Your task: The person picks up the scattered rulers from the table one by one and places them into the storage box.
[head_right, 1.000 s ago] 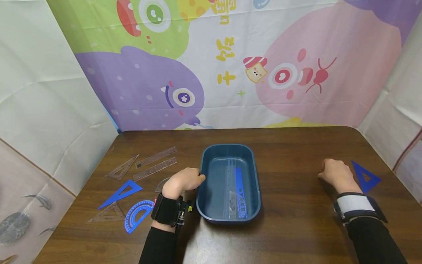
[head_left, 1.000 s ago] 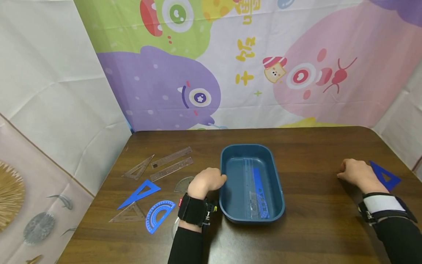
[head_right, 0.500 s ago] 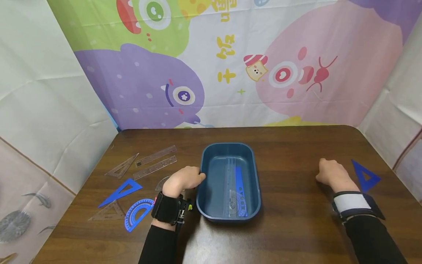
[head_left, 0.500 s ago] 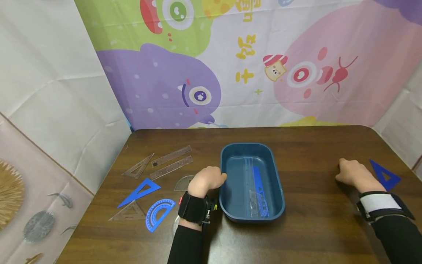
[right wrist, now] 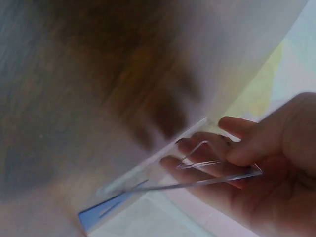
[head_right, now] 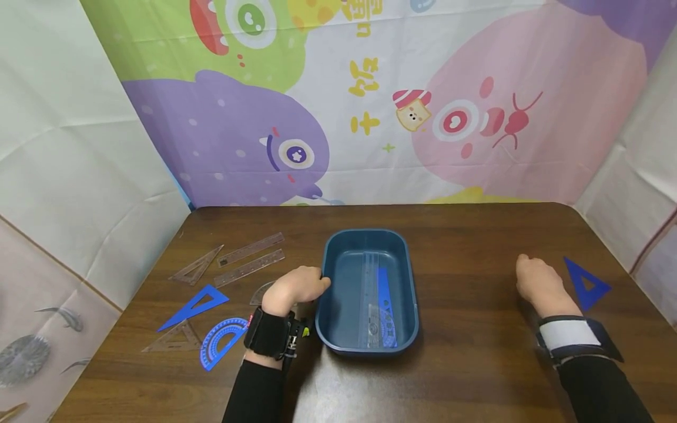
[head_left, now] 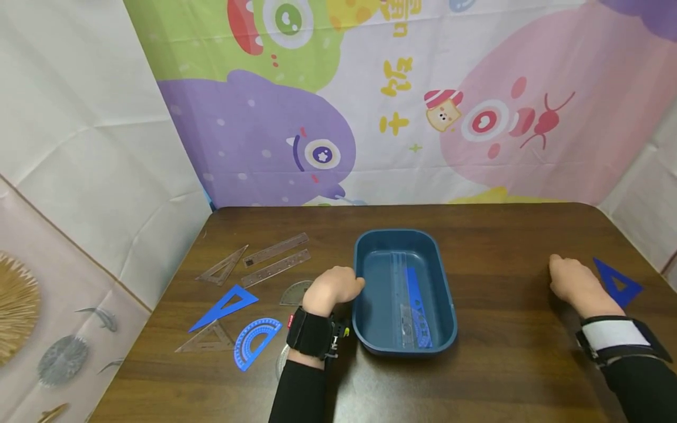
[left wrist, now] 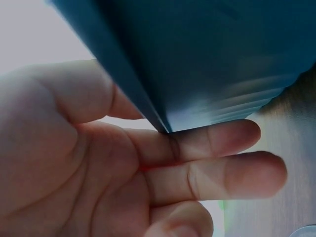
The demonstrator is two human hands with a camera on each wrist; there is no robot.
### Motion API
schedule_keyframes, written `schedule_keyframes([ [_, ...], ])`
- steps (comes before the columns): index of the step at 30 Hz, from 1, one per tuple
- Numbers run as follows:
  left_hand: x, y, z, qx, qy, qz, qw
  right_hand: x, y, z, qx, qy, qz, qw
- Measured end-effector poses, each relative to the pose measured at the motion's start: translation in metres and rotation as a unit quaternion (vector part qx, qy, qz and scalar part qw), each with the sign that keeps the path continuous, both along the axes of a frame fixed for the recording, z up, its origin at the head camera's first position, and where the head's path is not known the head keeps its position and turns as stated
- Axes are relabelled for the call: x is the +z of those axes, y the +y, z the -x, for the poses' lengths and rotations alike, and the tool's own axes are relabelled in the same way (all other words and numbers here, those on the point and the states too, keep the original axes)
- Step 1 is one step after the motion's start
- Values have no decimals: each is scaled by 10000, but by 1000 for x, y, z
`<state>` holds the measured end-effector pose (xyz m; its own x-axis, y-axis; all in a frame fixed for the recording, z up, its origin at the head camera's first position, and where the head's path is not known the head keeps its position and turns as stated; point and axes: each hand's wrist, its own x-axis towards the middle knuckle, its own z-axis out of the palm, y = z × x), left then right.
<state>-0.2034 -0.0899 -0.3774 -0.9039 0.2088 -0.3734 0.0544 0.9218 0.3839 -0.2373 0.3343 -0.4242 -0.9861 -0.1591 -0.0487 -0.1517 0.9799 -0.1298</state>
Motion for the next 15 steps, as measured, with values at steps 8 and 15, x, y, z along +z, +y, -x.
schedule_keyframes([
  [8,0,0,1,-21,-5,55,10000,30,-44,-18,382,1302,318,9902],
  [15,0,0,1,19,-28,58,10000,56,-111,-44,1633,2764,818,9435],
])
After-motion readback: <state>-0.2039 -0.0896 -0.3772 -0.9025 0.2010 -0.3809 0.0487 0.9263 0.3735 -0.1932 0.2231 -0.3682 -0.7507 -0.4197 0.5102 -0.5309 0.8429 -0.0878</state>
